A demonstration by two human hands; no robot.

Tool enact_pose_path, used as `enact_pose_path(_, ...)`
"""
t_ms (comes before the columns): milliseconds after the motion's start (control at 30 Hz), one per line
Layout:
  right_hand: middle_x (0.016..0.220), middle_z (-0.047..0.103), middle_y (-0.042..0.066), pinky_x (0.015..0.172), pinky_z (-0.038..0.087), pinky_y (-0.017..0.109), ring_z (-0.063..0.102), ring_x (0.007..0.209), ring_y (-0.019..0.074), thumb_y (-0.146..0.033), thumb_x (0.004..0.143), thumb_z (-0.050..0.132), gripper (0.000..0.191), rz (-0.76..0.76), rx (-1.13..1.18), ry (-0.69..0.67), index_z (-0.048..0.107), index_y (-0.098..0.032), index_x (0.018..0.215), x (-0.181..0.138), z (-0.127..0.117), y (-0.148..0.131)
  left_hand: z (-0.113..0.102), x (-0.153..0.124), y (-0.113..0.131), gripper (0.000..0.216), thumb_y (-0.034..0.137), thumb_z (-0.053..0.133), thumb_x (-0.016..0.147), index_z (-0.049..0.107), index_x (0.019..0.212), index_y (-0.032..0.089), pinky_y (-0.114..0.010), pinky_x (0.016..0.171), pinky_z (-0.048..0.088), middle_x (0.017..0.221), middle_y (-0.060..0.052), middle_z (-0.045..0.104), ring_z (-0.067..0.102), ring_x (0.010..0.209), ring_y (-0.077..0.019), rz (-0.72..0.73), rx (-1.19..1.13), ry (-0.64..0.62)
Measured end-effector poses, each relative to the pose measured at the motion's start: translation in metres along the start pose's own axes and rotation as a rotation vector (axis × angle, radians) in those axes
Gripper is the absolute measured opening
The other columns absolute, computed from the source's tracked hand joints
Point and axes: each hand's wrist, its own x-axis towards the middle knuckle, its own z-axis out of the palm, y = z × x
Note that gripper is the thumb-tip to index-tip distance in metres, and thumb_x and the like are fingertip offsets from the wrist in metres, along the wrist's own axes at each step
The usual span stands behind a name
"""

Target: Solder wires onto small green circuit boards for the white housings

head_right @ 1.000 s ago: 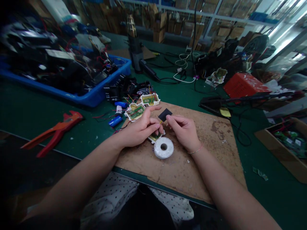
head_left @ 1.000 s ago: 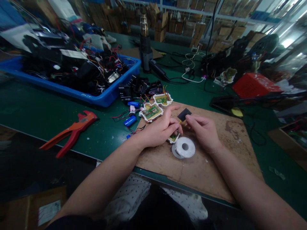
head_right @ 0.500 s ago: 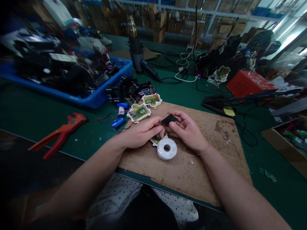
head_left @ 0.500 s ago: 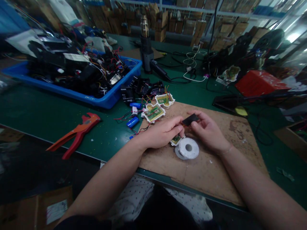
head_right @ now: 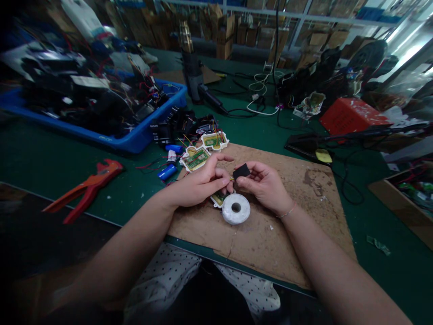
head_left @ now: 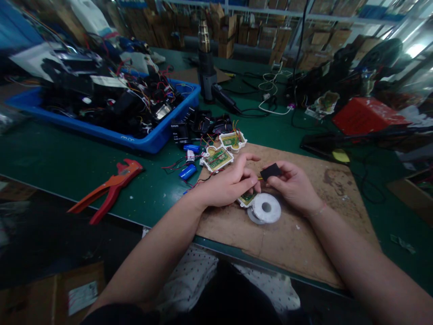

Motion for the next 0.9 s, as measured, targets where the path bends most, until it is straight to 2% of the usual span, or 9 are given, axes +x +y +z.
enact_pose_path(267, 0.079, 0.072, 0.001, 0.063, 0.059, 0.025, 0.067, 0.066, 0.0112, -0.049, 0.075, 0.083, 0.040, 0.052, 0.047, -0.017, 0.068, -0.020, 0.099, 0.0003, 0.0054, 0.0042, 0.0023, 0.0012, 0.0000, 0.054, 0.021, 0.047, 0.102, 0.021, 0.149, 0.017, -0.033, 0.090, 0.053, 0.092, -0.004, 0.069, 0.070, 0.095, -0.0165, 0.009, 0.007, 0.024)
enact_pose_path(433, 0.087, 0.074, 0.002, 0.072, 0.059, 0.025, 0.069, 0.076, 0.0116, -0.044, 0.072, 0.087, 0.037, 0.033, 0.052, 0.026, 0.069, -0.020, 0.095, 0.0015, 0.0025, 0.0036, 0.0027, -0.0002, 0.0015, 0.064, 0.024, 0.068, 0.091, 0.031, 0.144, 0.017, -0.028, 0.074, 0.054, 0.109, -0.008, 0.067, 0.067, 0.081, -0.0135, -0.016, 0.204, 0.100)
enact_pose_path(500, 0.088, 0.074, 0.002, 0.074, 0.059, 0.026, 0.068, 0.078, 0.0120, -0.044, 0.072, 0.087, 0.038, 0.026, 0.043, 0.042, 0.069, -0.020, 0.094, 0.0019, 0.0018, 0.0036, 0.0028, -0.0003, 0.0015, 0.062, 0.021, 0.072, 0.087, 0.037, 0.138, 0.017, -0.028, 0.072, 0.054, 0.109, -0.008, 0.067, 0.066, 0.078, -0.0125, -0.018, 0.271, 0.150)
enact_pose_path(633, 0.088, 0.074, 0.003, 0.074, 0.059, 0.027, 0.068, 0.079, 0.0132, -0.047, 0.071, 0.087, 0.040, 0.029, 0.026, 0.044, 0.067, -0.019, 0.093, 0.0022, 0.0031, 0.0048, 0.0028, 0.0003, 0.0024, 0.046, 0.018, 0.071, 0.088, 0.048, 0.128, 0.019, -0.027, 0.076, 0.054, 0.090, -0.001, 0.072, 0.071, 0.083, -0.0149, -0.038, 0.315, 0.197)
enact_pose_path(733, 0.087, 0.073, 0.003, 0.072, 0.059, 0.028, 0.067, 0.077, 0.0134, -0.051, 0.072, 0.085, 0.041, 0.041, 0.020, 0.024, 0.067, -0.020, 0.092, 0.0017, 0.0051, 0.0060, 0.0041, 0.0006, 0.0037, 0.040, 0.019, 0.071, 0.088, 0.051, 0.123, 0.021, -0.028, 0.073, 0.053, 0.083, 0.002, 0.075, 0.073, 0.079, -0.0160, -0.057, 0.372, 0.261)
enact_pose_path(900, 0.087, 0.073, 0.003, 0.072, 0.058, 0.029, 0.068, 0.077, 0.0142, -0.055, 0.072, 0.084, 0.044, 0.048, 0.009, -0.011, 0.066, -0.021, 0.093, 0.0008, 0.0087, 0.0065, 0.0093, -0.0002, 0.0038, 0.039, 0.021, 0.069, 0.090, 0.052, 0.124, 0.024, -0.032, 0.077, 0.053, 0.089, 0.002, 0.078, 0.076, 0.087, -0.0191, -0.017, 0.464, 0.273)
